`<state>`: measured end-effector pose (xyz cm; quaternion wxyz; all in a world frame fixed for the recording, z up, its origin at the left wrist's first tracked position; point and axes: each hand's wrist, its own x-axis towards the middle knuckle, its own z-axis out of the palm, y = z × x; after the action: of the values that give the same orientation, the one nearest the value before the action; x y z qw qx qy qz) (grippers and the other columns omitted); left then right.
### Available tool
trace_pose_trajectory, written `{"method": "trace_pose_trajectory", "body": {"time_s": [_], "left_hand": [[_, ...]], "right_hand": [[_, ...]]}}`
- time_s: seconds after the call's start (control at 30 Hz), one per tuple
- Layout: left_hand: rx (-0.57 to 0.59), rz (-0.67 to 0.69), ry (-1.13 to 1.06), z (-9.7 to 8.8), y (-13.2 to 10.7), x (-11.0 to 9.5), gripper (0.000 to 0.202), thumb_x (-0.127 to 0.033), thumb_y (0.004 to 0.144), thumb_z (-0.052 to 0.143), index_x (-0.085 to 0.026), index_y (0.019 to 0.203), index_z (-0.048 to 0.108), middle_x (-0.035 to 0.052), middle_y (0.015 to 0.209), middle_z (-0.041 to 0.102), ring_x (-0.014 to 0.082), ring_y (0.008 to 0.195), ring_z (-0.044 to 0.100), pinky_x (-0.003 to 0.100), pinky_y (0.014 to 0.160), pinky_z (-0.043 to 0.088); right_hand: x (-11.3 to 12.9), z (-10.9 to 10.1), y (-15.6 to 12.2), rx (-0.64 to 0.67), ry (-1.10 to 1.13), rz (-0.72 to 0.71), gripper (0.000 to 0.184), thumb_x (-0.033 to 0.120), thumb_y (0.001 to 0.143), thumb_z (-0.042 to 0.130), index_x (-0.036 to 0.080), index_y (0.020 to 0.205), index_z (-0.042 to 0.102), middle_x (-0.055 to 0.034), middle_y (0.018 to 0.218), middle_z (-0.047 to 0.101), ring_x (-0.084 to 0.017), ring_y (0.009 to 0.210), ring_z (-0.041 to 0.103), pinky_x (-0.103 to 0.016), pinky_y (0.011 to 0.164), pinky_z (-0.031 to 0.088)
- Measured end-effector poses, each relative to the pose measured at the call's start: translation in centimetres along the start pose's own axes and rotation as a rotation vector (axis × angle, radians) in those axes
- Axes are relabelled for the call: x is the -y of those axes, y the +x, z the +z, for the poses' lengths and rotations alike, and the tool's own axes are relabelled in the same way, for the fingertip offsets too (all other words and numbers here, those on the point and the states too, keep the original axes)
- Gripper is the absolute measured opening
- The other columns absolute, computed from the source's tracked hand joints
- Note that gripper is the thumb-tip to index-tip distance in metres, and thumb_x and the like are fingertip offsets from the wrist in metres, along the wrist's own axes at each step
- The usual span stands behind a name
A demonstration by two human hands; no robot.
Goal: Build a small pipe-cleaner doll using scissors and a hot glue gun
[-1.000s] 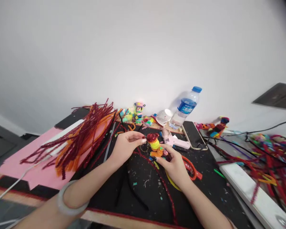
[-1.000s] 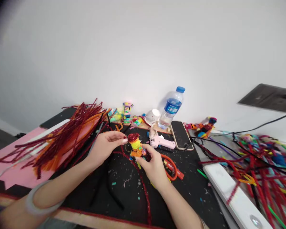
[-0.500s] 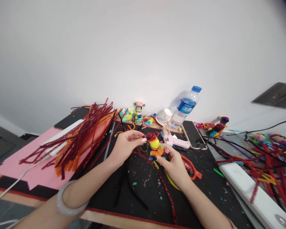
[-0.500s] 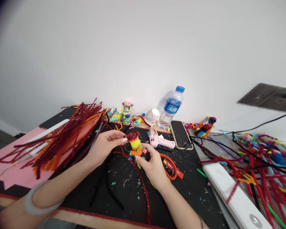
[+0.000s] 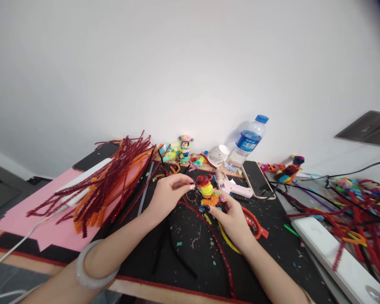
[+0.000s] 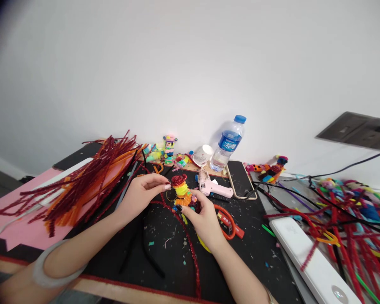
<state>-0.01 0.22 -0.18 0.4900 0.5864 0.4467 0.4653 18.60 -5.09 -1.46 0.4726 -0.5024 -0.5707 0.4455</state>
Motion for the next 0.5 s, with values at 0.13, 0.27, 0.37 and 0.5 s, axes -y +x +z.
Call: {"method": "trace_pose_trajectory", "body": {"time_s": [0.13,0.27,0.37,0.5], "left_hand": [[-0.002,0.0,0.025,0.13,-0.13,0.23,0.014,-0.023,0.068,0.07,-0.016,0.08,0.065,0.0025,0.079,0.07,0.0152,0.077,0.067,0.025,0.077,0.053],[-0.01,-0.017,0.032,0.12,-0.14,0.1,0.015,-0.024,0.067,0.07,-0.016,0.078,0.063,0.0026,0.077,0.069,0.0152,0.076,0.066,0.026,0.075,0.053],[-0.025,-0.026,0.025,0.06,-0.13,-0.14,0.015,-0.024,0.067,0.07,-0.016,0.078,0.064,0.0035,0.078,0.069,0.016,0.077,0.066,0.027,0.076,0.052],[-0.031,-0.031,0.009,0.02,-0.15,-0.33,0.016,-0.025,0.066,0.072,-0.016,0.076,0.064,0.0035,0.076,0.069,0.0163,0.076,0.066,0.027,0.075,0.052]], "right_hand": [[0.02,0.01,-0.08,-0.025,-0.096,-0.023,0.033,0.03,0.075,0.067,0.021,0.105,0.061,-0.0046,0.104,0.067,-0.021,0.094,0.062,-0.034,0.087,0.048],[0.24,0.07,-0.06,-0.039,-0.193,-0.049,0.031,0.029,0.074,0.067,0.02,0.103,0.061,-0.0049,0.103,0.067,-0.022,0.093,0.062,-0.034,0.084,0.049],[0.38,0.06,0.0,-0.04,-0.224,-0.055,0.03,0.03,0.074,0.066,0.02,0.103,0.062,-0.006,0.103,0.068,-0.023,0.094,0.063,-0.035,0.084,0.049],[0.52,-0.01,0.08,-0.023,-0.227,-0.048,0.03,0.03,0.075,0.066,0.02,0.103,0.063,-0.0064,0.105,0.068,-0.024,0.096,0.063,-0.036,0.085,0.049]]}}
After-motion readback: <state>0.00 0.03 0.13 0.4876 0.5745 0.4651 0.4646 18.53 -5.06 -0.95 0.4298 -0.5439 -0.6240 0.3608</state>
